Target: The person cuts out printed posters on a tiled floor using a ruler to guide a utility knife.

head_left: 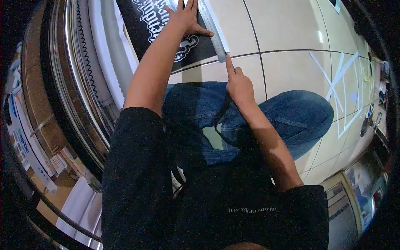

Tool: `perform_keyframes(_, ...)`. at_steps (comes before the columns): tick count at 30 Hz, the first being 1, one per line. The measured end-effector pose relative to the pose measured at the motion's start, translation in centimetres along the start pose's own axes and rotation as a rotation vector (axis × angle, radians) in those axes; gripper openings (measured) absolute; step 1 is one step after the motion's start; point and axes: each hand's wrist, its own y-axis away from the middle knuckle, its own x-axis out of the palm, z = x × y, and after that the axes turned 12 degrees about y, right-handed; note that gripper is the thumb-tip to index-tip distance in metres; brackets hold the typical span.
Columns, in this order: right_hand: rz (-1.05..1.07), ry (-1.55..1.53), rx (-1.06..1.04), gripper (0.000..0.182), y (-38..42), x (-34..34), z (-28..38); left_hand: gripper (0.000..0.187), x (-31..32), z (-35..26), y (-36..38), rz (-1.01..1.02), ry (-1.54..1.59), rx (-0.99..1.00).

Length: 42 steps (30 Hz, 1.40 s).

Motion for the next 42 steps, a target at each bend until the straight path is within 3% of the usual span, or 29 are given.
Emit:
perform_keyframes(1, -0.003, -0.017, -0.004, 0.077, 0.4, -0.1, 0.0, 0.156, 0.0, 0.1, -0.2, -0.019, 0.015, 0.0)
perform_keyframes(11, 0.077, 0.008, 0.016, 0.077, 1.4, -0.4, -0.2, 0.155, -0.2, -0.1, 0.1, -0.039, -0.029, 0.004)
perform_keyframes(13, 0.089, 0.01, 0.021, 0.076, 1.7, -0.6, -0.4, 0.13, -0.8, -0.5, 0.7, -0.006, -0.083, 0.021)
perform_keyframes(14, 0.107, 0.013, 0.026, 0.075, 2.1, -0.7, -0.5, 0.13, 0.5, 0.1, -0.2, -0.004, -0.08, 0.021)
perform_keyframes(16, 0.114, -0.004, 0.038, 0.074, 2.3, -0.8, -0.7, 0.154, 4.0, 2.1, -2.8, -0.192, -0.174, 0.012)
perform_keyframes(17, 0.112, -0.022, 0.053, 0.073, 2.0, -1.1, -0.8, 0.154, 4.1, 2.0, -2.9, -0.203, -0.178, 0.016)
perform_keyframes(21, -0.055, -0.139, 0.035, 0.067, 1.2, -2.9, -2.4, 0.155, 3.2, 1.6, -2.4, -0.148, -0.166, -0.022)
perform_keyframes(23, -0.177, -0.249, 0.232, 0.066, -1.0, -4.7, -2.7, 0.155, 3.0, 1.5, -2.0, -0.157, -0.12, 0.004)
perform_keyframes(25, -0.308, -0.236, 0.222, 0.076, -4.1, -3.6, -2.9, 0.155, 3.1, 1.5, -2.0, -0.154, -0.124, 0.003)
perform_keyframes(27, -0.26, -0.155, 0.204, 0.094, -6.6, -4.1, -2.1, 0.152, 3.8, 2.0, -2.2, -0.213, -0.064, 0.037)
perform_keyframes(28, -0.088, -0.138, 0.216, 0.105, -7.1, -5.5, -2.1, 0.152, 3.4, 1.8, -2.1, -0.216, -0.067, 0.04)
perform_keyframes(29, -0.09, -0.141, 0.221, 0.105, -7.5, -5.0, -2.8, 0.153, 3.1, 1.6, -1.9, -0.182, -0.082, 0.031)
perform_keyframes(35, -0.371, -0.343, 0.48, 0.075, -7.8, -4.6, -7.9, 0.154, 3.1, 1.6, -1.5, -0.138, -0.059, 0.018)
perform_keyframes(42, -0.335, -0.476, 0.216, 0.076, -3.8, -4.0, -4.2, 0.161, 2.8, 1.1, -0.9, -0.044, 0.048, 0.005)
